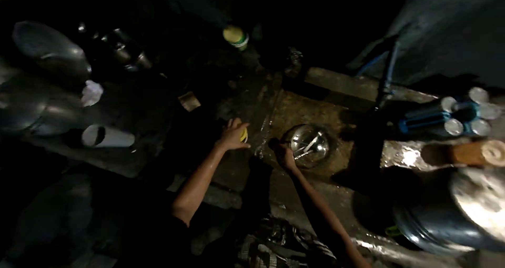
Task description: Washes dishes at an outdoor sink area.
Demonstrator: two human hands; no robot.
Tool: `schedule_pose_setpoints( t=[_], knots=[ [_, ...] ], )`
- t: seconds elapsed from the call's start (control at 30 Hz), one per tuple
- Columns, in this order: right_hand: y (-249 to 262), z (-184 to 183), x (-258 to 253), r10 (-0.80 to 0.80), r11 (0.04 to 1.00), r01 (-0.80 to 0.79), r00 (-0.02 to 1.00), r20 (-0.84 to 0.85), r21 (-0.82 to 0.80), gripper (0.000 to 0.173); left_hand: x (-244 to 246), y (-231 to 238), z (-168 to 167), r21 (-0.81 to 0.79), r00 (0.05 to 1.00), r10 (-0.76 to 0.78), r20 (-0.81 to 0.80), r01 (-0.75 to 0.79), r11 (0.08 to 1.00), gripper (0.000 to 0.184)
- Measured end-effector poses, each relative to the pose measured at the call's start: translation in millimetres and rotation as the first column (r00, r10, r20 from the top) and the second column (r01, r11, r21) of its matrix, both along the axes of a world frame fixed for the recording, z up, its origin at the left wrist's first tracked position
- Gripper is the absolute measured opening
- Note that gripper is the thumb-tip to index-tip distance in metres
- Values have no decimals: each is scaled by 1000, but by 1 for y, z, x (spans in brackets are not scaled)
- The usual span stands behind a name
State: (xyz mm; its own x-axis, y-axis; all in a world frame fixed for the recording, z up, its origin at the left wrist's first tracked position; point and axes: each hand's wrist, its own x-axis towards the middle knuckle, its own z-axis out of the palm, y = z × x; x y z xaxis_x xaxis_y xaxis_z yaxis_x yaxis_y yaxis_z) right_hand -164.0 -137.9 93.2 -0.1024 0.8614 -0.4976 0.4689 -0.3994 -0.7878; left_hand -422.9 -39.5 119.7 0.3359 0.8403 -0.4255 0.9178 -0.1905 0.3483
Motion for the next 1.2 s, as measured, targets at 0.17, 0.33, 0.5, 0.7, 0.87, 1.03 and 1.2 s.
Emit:
schedule_pose_setpoints(
  t=[0.17, 0.33, 0.5, 0.7, 0.87, 1.03, 1.2],
  knots=[
    [-21, -17, 47, -237, 971, 235, 971, 33, 55, 33, -8, -25, -16, 113, 995, 86, 43, -91, 989, 75],
    [-38, -24, 111, -680, 731, 658, 679, 278, 182, 34, 12, -20, -18, 195, 1000, 23, -22, -18, 981, 59],
    [-56, -46, 165, -871, 451, 888, 416, 261, 90, 44, 14, -37, -41, 454, 991, 119, 56, -131, 881, 44],
    [-65, -69, 175, -894, 407, 906, 421, 153, -117, 38, 16, -31, -18, 284, 995, 90, -43, -74, 956, 78],
    [-66, -80, 171, -921, 364, 919, 379, 91, -150, 39, 102, -41, 3, 364, 973, -211, 95, 163, 917, 85],
    [-67, -85, 172, -927, 370, 879, 373, -50, -301, 48, 255, -55, -66, -90, 950, -293, 108, 303, 949, 88],
    [-65, -83, 177, -956, 292, 885, 276, -96, -364, 48, 315, -58, -102, 16, 930, -351, -105, 354, 935, 59]
  ],
)
